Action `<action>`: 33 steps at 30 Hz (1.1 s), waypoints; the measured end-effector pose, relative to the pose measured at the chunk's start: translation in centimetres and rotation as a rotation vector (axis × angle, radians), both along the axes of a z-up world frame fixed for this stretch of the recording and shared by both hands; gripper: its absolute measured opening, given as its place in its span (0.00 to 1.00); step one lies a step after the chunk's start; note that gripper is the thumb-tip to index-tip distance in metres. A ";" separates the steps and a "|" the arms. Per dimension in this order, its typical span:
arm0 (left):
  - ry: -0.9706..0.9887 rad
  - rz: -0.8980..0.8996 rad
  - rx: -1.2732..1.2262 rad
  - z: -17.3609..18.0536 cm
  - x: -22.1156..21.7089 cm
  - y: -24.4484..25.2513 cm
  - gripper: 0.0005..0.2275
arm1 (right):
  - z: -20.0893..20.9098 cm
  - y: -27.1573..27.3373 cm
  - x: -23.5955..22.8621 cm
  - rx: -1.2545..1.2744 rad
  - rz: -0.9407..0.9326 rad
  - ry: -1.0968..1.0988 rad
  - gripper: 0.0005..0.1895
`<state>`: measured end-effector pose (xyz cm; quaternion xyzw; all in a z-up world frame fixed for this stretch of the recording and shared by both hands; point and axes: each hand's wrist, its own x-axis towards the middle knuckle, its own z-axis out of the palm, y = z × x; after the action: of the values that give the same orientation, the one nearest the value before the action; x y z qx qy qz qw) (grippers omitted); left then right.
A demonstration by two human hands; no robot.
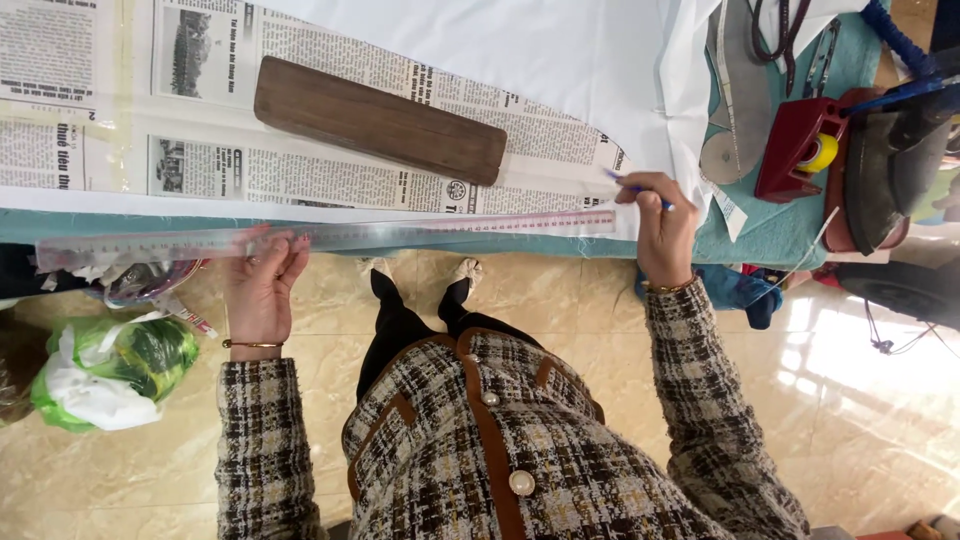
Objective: The person cuts a newspaper sheet placed on a white fabric using scissors. They then use a ruler and a pen to draw straight lines on the fabric, aligning the ruler with the newspaper pattern.
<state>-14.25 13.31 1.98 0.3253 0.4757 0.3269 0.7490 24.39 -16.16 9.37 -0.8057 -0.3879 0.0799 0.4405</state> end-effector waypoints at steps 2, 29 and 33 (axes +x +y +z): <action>-0.020 0.011 -0.012 -0.1 -0.3 0.0 0.13 | -0.3 -0.3 0.0 -0.019 0.031 -0.105 0.24; 0.836 -0.308 1.442 -4.1 7.1 -1.8 0.08 | -7.6 0.4 0.6 -0.238 0.237 -0.300 0.17; 0.764 -0.582 1.742 -3.4 12.4 -6.2 0.09 | -6.9 0.5 0.3 -0.262 0.256 -0.312 0.16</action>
<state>-1.87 7.10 -1.38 0.9493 0.1807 0.2388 0.0963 24.65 -15.66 2.49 -0.8028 -0.5364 0.0595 0.2533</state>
